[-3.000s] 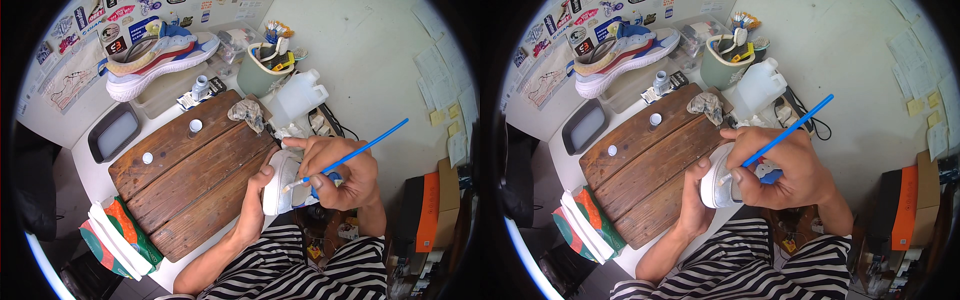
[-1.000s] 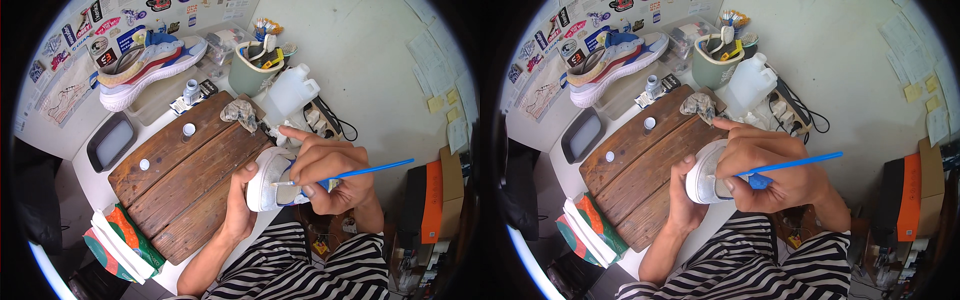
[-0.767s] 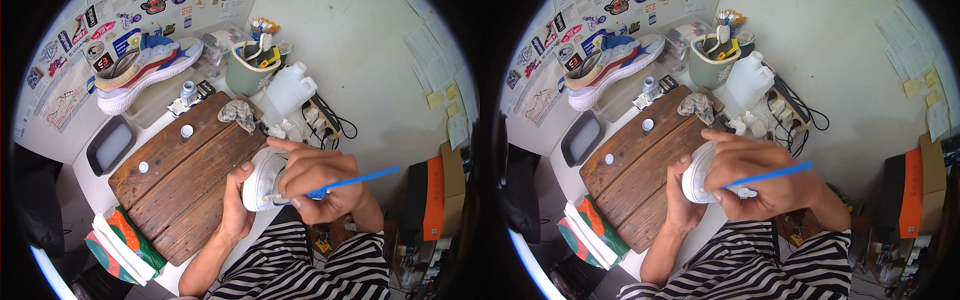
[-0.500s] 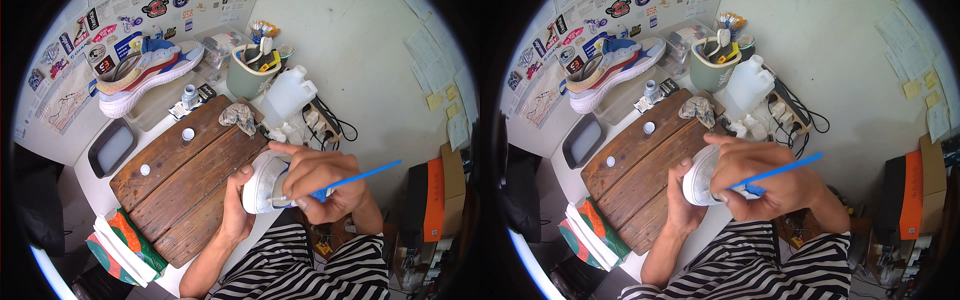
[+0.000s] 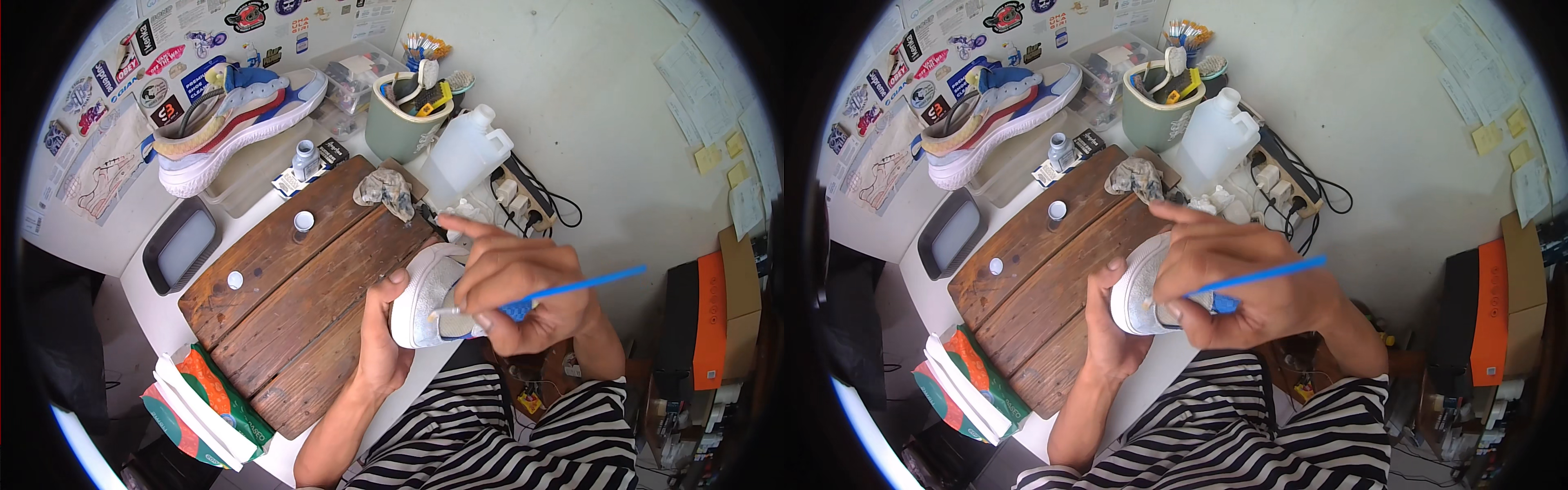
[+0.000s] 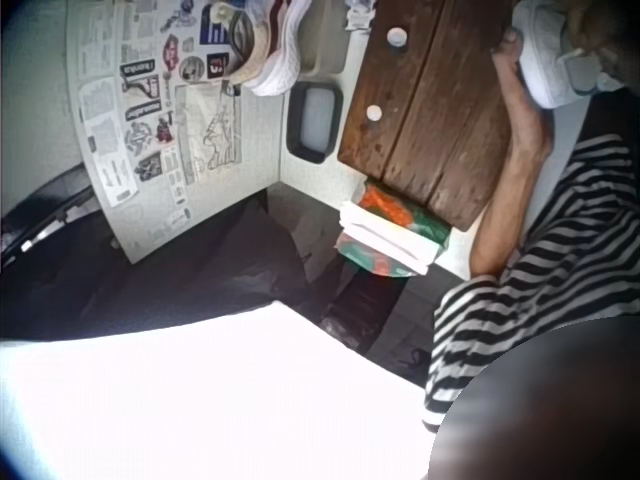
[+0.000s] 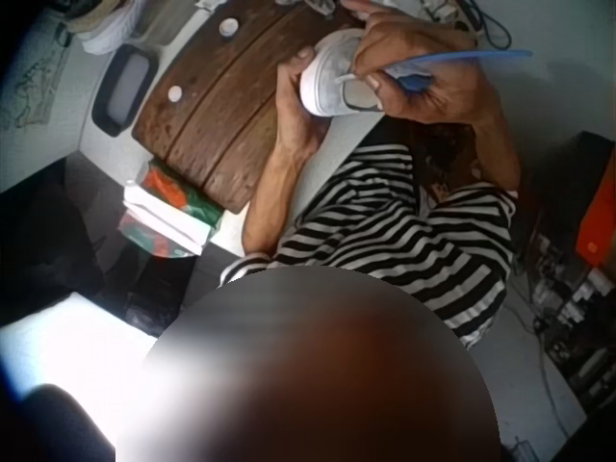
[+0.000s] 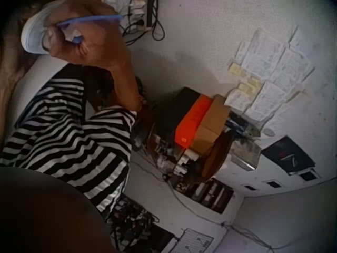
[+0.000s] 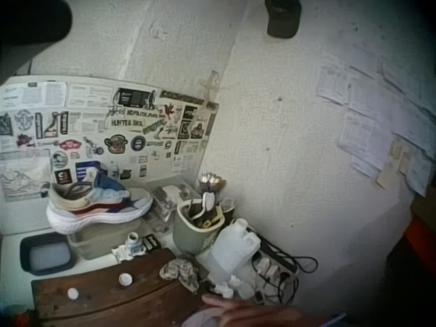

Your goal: The recorder uses a brush to apply white paint to the midsole of a shoe at a repair bench.

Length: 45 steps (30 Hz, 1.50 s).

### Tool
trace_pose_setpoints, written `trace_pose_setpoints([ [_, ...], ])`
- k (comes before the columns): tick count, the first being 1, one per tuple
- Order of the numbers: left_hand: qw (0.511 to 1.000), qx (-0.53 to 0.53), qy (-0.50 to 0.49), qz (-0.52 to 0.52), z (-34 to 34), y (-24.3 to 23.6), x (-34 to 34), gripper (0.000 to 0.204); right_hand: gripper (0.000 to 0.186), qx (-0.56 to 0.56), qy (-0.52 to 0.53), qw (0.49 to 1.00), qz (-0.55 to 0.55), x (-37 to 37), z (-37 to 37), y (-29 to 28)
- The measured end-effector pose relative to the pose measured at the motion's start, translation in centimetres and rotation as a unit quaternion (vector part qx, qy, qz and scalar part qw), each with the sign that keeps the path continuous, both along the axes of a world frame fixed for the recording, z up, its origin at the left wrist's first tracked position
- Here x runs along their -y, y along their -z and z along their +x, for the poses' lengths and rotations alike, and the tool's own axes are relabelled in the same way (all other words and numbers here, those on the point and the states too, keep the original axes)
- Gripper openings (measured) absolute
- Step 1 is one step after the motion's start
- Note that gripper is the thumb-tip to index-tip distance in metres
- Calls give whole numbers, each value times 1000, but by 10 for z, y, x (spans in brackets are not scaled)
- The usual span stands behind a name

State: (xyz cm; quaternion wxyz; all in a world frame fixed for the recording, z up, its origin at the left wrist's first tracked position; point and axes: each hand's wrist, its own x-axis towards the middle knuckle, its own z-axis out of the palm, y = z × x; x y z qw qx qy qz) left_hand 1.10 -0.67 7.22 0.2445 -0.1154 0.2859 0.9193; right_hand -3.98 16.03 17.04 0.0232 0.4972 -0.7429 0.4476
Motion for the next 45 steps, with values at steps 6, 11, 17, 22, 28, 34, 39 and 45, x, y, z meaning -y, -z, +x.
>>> trace_pose_setpoints([
  [6, 1000, -4, 12, -3, 0, 6, 0, 67, 14, 20, -2, 1000, -24, 4, 6, -3],
  [11, 1000, 9, -11, 1, 1, -2, -2, 64, 11, -34, 13, 999, 8, 5, -2, -5],
  [17, 1000, 0, 7, -2, 1, 2, -1, 62, 12, -31, -7, 999, 5, 15, 10, -11],
  [22, 999, 32, -22, -5, 1, -4, -4, 59, 11, -25, 9, 999, 24, 9, 1, -14],
  [28, 1000, -1, 16, 15, 3, 1, 0, 59, 8, -46, -10, 998, 35, 19, 8, -16],
  [34, 1000, 19, -14, 6, 3, -1, -5, 56, 11, -39, -2, 999, 10, 22, 14, -18],
  [39, 1000, 20, -13, 5, 3, -5, -4, 55, 15, -48, 11, 997, 59, 23, 17, -16],
  [45, 999, 35, -18, 3, 4, -3, -5, 56, 8, -46, 15, 999, 19, 25, 15, -16],
])
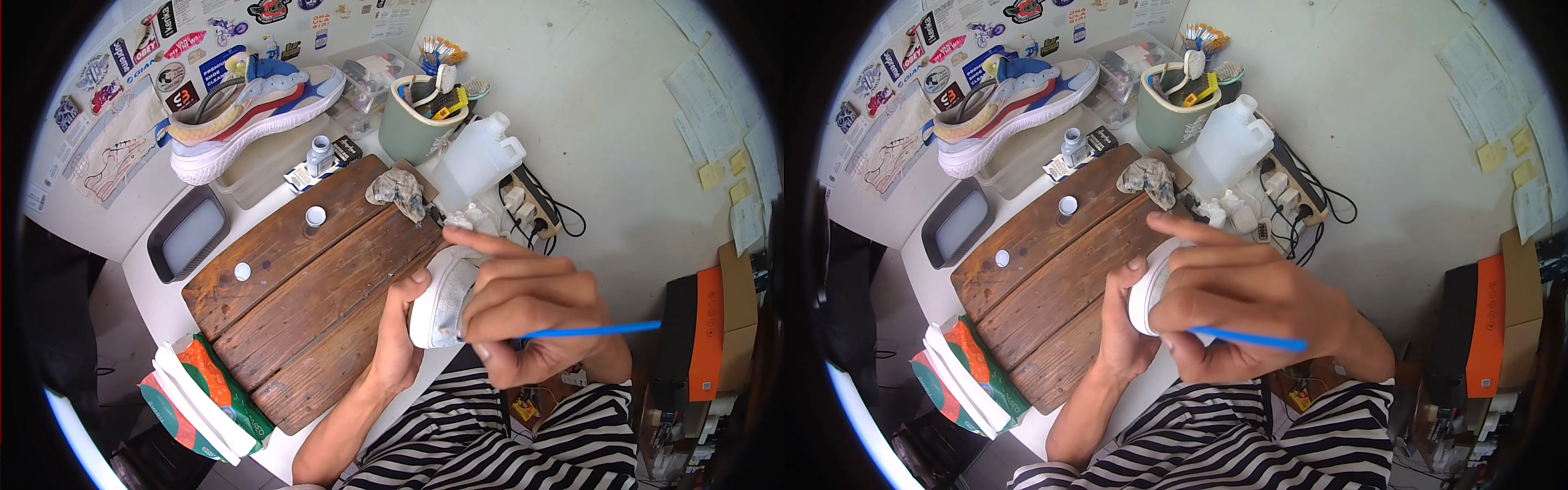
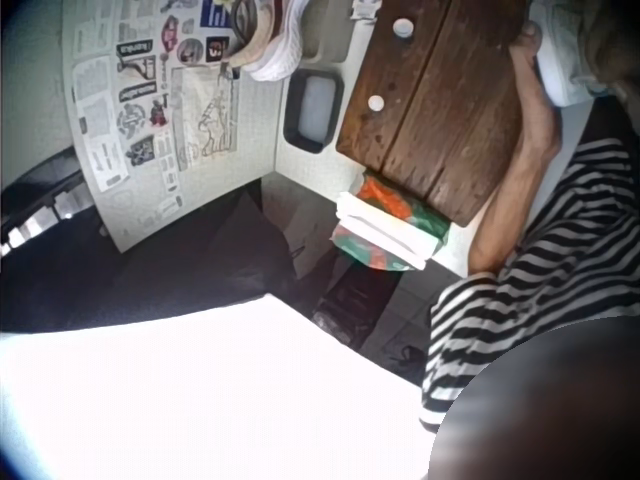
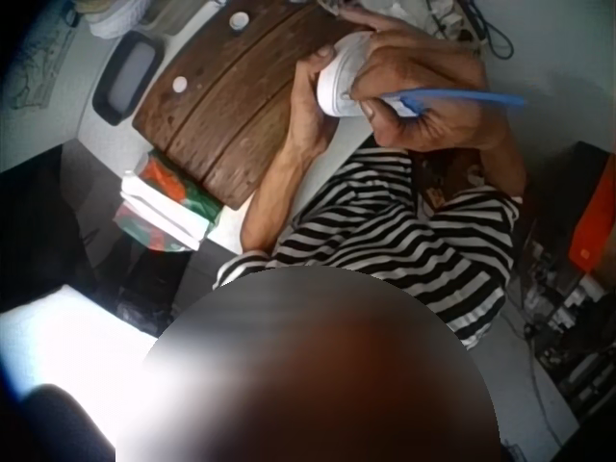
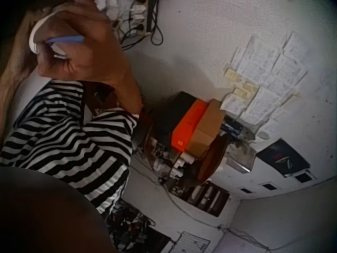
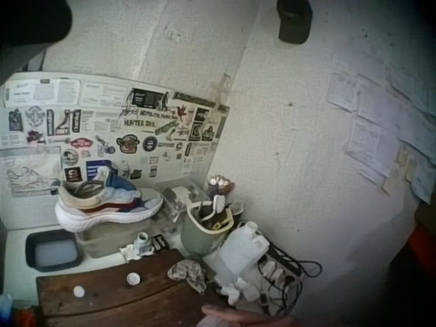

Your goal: The recorder uses a brush to apply white paint to the midsole of a shoe at a repair bench.

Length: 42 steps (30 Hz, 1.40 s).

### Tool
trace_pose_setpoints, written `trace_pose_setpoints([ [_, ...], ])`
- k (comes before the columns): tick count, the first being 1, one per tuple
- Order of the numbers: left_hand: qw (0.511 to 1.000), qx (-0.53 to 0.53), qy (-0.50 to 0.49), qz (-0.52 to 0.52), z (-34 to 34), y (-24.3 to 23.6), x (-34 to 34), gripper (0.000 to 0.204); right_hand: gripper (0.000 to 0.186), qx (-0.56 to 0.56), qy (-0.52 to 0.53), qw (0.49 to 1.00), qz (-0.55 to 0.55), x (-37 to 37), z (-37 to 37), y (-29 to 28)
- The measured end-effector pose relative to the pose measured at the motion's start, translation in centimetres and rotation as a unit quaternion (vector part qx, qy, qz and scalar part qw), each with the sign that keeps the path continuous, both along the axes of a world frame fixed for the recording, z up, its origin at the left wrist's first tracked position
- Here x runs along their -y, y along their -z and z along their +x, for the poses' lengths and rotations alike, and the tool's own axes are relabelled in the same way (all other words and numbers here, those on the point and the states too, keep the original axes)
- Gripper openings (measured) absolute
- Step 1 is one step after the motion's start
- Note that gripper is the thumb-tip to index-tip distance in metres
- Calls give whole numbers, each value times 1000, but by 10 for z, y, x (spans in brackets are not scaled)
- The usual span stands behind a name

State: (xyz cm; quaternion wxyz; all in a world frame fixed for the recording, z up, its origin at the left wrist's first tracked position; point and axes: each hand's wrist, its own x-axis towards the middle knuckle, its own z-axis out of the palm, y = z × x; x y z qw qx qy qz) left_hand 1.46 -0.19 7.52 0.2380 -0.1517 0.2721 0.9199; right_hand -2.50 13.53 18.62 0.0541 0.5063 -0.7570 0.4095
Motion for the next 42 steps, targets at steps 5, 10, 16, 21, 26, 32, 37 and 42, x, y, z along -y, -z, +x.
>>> trace_pose_setpoints([
  [5, 1000, -9, 8, -4, 0, 3, 3, 58, 8, -2, -4, 1000, 15, 0, -11, -3],
  [10, 999, -37, 3, 1, -6, 4, 6, 64, 9, 55, 51, 997, -22, -24, -35, -3],
  [16, 985, -135, 94, 56, -16, 22, 17, 84, 11, 240, 97, 964, -64, -9, -63, 2],
  [21, 977, -147, 127, 83, -19, 35, 23, 84, 12, 320, 15, 947, 7, 39, -110, 39],
  [26, 981, -114, 124, 100, -17, 45, 25, 73, 12, 306, 9, 951, 54, 68, -156, 106],
  [32, 977, -128, 130, 113, -19, 44, 26, 76, 15, 260, 15, 962, 84, 79, -167, 139],
  [37, 977, -138, 147, 63, -21, 35, 30, 84, 10, 274, 24, 952, 137, 82, -166, 131],
  [42, 979, -130, 152, 45, -21, 32, 28, 87, 11, 251, 26, 956, 148, 83, -165, 128],
])
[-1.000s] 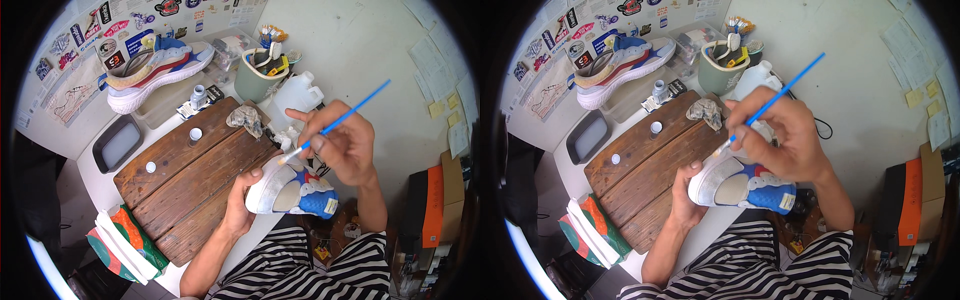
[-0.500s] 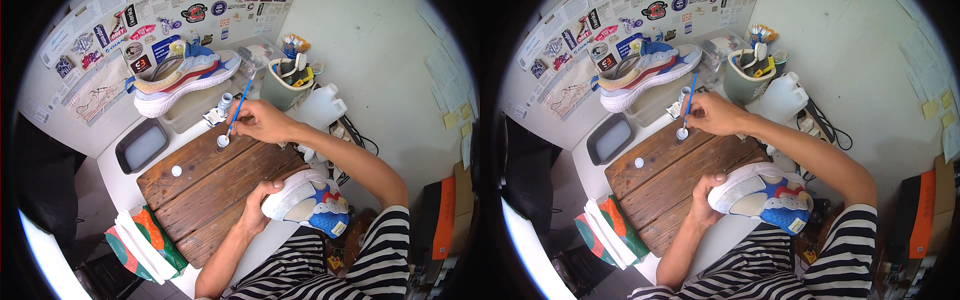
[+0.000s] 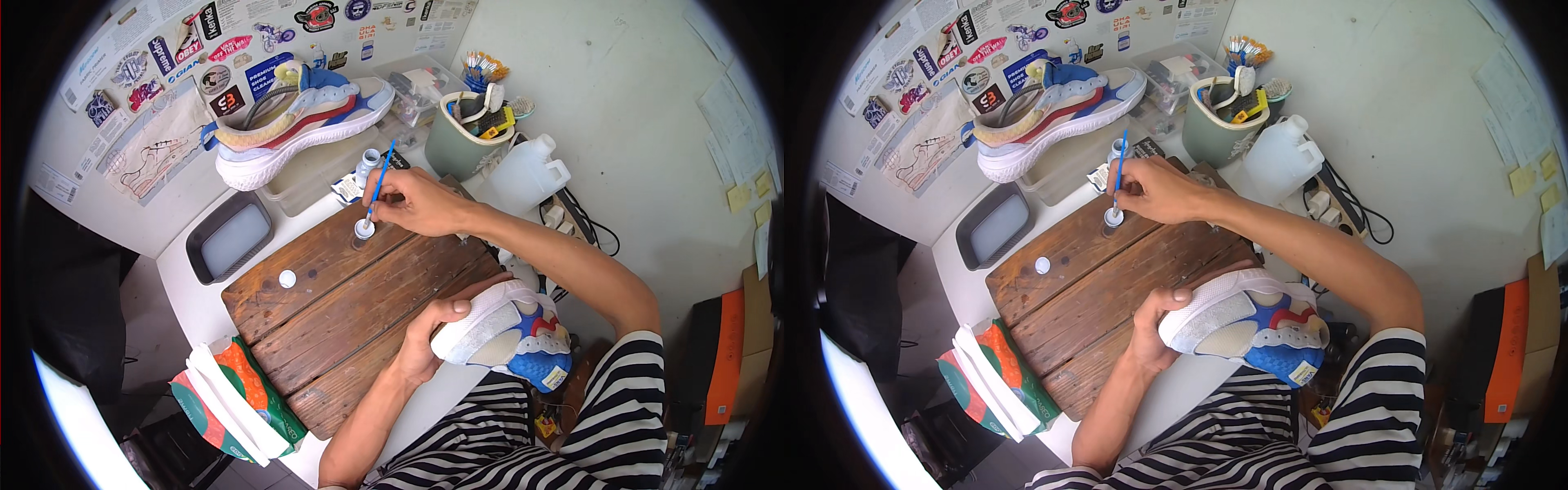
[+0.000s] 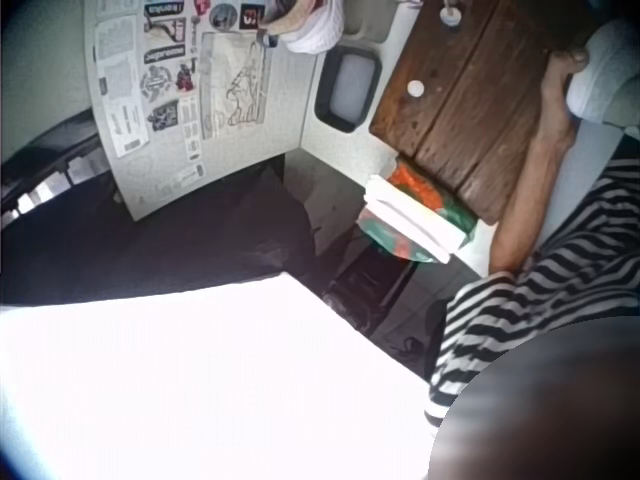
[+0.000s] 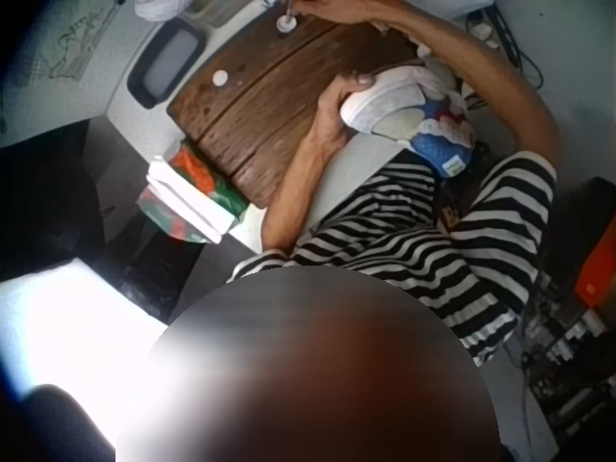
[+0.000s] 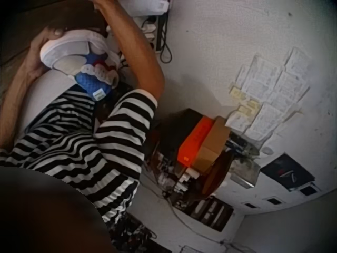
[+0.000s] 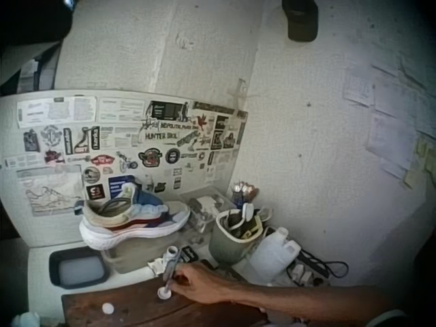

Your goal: The recorder uses a brush to apply white paint to the midsole of a shoe at a repair bench.

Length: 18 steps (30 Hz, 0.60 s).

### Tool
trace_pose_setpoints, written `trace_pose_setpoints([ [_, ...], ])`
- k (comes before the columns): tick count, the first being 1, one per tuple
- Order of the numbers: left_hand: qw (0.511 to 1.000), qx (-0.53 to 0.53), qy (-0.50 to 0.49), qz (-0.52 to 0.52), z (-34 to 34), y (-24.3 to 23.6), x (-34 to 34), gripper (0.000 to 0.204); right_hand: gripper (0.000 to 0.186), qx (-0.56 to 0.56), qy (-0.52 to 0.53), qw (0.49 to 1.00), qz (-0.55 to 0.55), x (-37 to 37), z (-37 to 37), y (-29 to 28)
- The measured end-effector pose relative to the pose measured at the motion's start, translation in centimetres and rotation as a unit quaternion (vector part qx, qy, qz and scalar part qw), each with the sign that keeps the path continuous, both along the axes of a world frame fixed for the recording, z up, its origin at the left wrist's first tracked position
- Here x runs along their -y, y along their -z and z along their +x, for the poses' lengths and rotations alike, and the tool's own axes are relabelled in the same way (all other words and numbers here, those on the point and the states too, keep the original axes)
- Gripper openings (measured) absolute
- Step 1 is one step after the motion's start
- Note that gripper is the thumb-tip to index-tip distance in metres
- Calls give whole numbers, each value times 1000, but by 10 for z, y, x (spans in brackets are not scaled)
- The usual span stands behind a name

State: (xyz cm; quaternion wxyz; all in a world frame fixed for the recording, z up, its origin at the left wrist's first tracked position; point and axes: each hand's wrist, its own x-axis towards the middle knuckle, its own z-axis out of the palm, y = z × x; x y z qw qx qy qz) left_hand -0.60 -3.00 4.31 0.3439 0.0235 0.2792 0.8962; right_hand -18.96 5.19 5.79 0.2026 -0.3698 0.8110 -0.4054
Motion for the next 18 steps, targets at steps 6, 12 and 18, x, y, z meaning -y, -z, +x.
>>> trace_pose_setpoints([
  [6, 997, -29, 8, 68, -1, -1, -5, 85, 9, -9, -4, 1000, 0, -3, 0, -1],
  [12, 999, -17, -1, 49, 0, 0, -5, 84, 7, 40, 44, 984, -167, -24, 21, -43],
  [18, 999, -22, 5, 37, 7, -11, -9, 89, 10, 18, 109, 936, -334, -94, 136, -111],
])
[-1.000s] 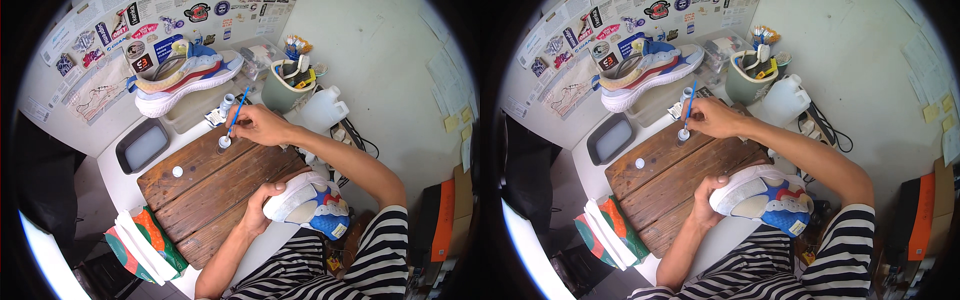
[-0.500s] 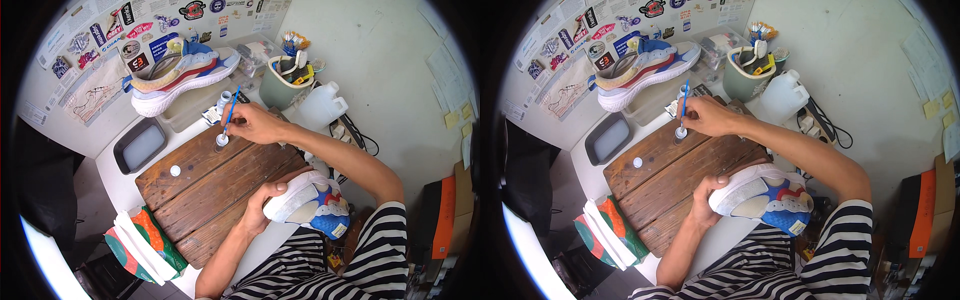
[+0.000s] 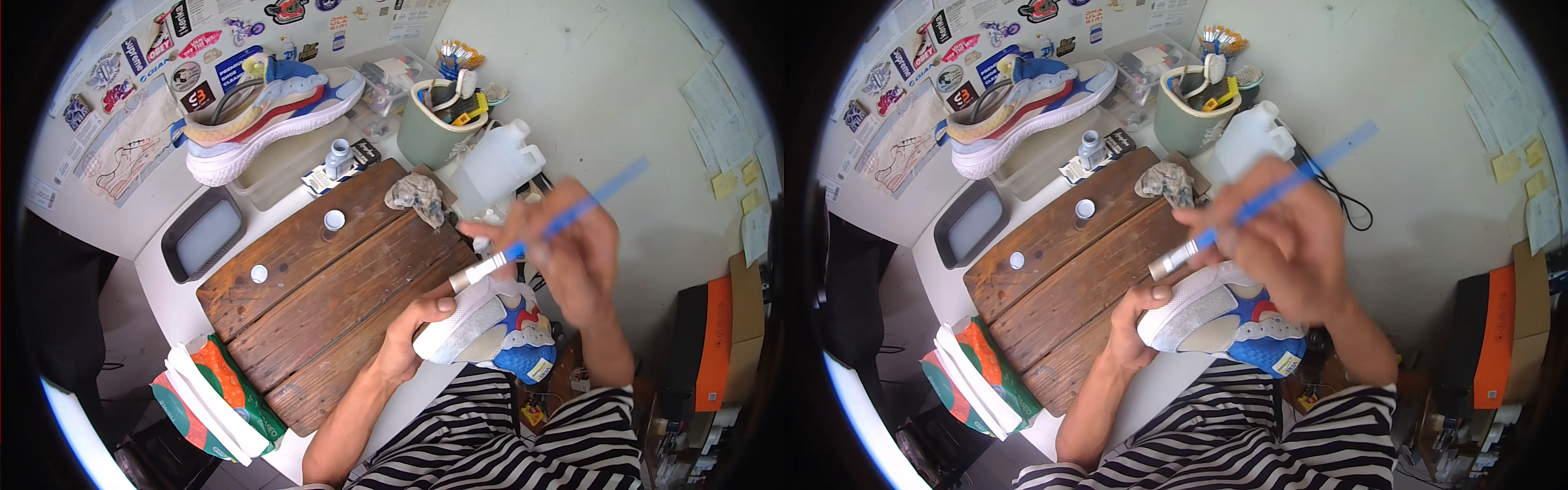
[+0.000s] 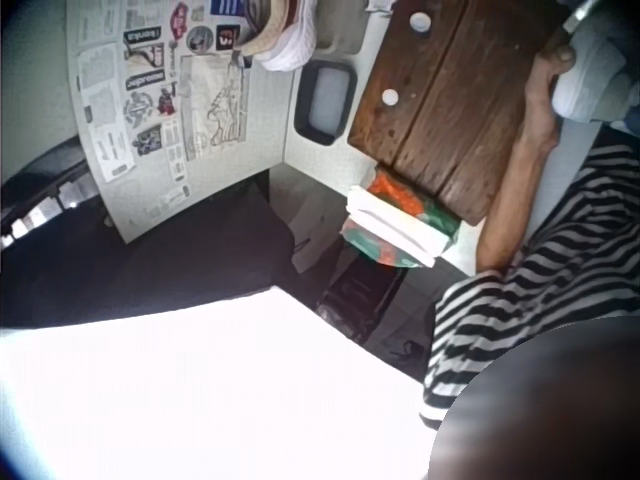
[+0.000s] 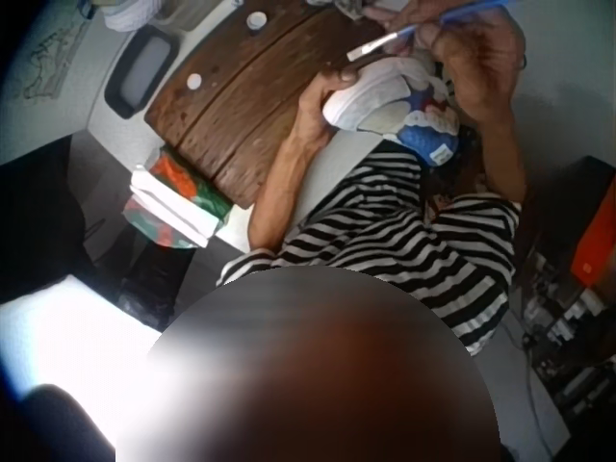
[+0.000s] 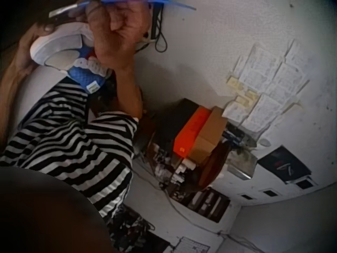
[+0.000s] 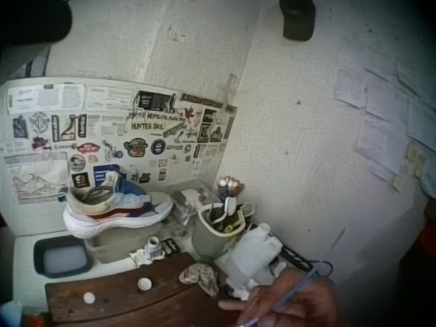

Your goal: The recorder uses a brush to apply white paint to the midsole of a shoe at a repair bench.

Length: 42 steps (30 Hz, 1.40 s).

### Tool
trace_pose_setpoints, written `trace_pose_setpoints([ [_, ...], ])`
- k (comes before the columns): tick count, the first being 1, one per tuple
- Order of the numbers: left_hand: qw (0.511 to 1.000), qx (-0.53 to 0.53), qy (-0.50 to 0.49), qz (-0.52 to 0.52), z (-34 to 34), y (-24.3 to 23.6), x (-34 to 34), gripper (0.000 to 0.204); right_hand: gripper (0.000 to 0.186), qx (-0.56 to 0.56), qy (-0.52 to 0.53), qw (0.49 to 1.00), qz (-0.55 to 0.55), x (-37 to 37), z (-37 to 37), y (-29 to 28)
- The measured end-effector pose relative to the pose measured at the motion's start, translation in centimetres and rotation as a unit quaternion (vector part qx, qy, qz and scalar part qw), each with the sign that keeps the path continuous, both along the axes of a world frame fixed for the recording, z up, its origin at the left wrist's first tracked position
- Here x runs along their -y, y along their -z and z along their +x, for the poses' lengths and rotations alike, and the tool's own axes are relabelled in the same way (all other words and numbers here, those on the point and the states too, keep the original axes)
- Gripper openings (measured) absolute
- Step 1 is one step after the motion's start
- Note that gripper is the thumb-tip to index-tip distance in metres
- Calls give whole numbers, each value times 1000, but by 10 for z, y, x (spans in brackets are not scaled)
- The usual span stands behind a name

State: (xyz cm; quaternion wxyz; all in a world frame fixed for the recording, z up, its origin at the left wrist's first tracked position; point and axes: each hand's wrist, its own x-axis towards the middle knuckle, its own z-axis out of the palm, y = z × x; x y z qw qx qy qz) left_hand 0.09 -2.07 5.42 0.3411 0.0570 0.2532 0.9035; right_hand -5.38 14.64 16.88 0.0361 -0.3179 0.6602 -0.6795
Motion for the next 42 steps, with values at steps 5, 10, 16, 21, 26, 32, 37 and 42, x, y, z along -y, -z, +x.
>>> trace_pose_setpoints([
  [5, 999, -18, 13, -39, 3, 2, -3, 91, 13, -63, 34, 997, 27, -18, 58, 9],
  [10, 998, -40, 2, -44, 6, -7, -7, 94, 13, -102, 30, 993, 49, -19, 65, 14],
  [16, 997, -59, 10, -44, 7, -7, -8, 95, 11, -118, 31, 990, 67, -13, 67, 12],
  [21, 997, -56, 11, -49, 7, -9, -7, 93, 10, -131, 33, 987, 85, -11, 68, 10],
  [26, 998, -47, 13, -50, 6, -9, -7, 92, 10, -136, 29, 986, 94, -10, 66, 10],
  [32, 998, -58, 14, -35, 5, -6, -8, 92, 10, -128, 49, 987, 79, -13, 66, 12],
  [37, 998, -45, 19, -36, 5, -7, -8, 93, 11, -141, 22, 985, 93, -9, 68, 11],
  [42, 997, -37, 15, -62, 7, -10, -6, 92, 11, -132, 26, 985, 110, -7, 70, 9],
])
